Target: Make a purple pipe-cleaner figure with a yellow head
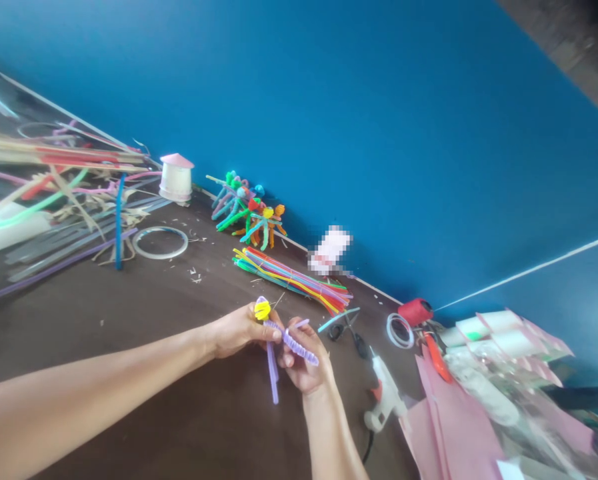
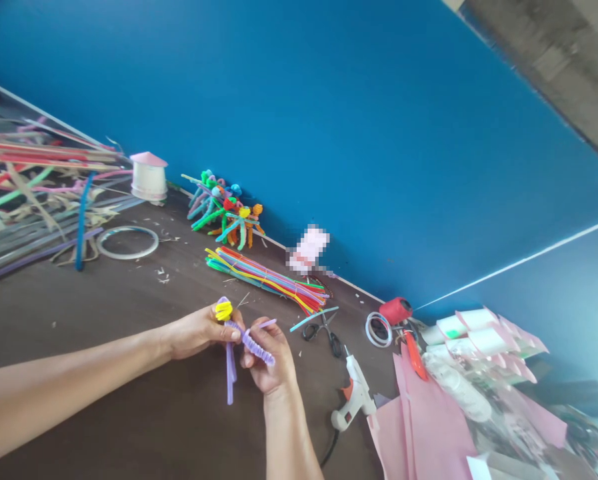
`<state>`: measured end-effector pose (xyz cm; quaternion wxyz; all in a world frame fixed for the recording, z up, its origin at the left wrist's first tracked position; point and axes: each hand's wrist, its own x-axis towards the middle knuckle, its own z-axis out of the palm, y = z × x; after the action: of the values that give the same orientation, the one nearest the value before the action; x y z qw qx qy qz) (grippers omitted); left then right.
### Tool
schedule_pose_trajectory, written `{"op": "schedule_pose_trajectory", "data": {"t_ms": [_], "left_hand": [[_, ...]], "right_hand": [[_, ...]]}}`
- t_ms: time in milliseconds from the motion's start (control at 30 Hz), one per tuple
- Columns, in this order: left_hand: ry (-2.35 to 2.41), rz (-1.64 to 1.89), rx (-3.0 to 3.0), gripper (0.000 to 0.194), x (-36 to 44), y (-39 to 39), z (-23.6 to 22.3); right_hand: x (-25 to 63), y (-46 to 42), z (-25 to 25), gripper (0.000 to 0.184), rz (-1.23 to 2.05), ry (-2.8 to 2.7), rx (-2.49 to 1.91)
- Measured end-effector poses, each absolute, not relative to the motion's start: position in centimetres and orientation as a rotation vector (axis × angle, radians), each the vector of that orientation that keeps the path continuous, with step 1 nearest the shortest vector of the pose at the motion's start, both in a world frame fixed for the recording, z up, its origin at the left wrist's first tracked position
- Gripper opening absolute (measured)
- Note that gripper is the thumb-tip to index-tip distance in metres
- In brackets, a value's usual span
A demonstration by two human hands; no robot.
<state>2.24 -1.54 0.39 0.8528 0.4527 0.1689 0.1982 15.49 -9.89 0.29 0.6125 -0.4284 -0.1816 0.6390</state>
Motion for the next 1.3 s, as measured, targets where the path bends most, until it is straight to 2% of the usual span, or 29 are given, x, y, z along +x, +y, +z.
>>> {"op": "schedule_pose_trajectory", "data": {"t_ms": [233, 433, 600, 1000, 1100, 1300], "left_hand": [[0.485, 0.627, 0.851, 0.022, 2.7, -1.6, 0.7], [0.639, 0.743, 0.914, 0.028, 3.0, -1.6, 0.7], [0.731, 0.819, 1.058, 0.027, 3.1, -1.3, 0.2], [0.699, 0.591, 1.451, 0.021, 2.5, -0.8, 0.9], [0.618, 0.479, 1.472, 0.022, 2.3, -0.6, 0.9], [0.394, 0.36, 1.373, 0.02, 1.9, -0.4, 1.1]], "right_hand": [[14.4, -9.5, -0.1, 0.022, 1.162, -0.473, -1.159], [13.6, -9.8, 0.0, 0.025, 0.808, -0.892, -1.502], [13.2, -10.6, 0.7, 0.022, 0.639, -1.203, -1.569], [14.6, -11.2, 2.7, 0.011, 0.179, -1.387, -1.581], [15.0, -10.9, 2.7, 0.007, 0.288, -1.266, -1.52], [15.7, -10.3, 1.8, 0.018, 1.153, -0.683, -1.231]]}}
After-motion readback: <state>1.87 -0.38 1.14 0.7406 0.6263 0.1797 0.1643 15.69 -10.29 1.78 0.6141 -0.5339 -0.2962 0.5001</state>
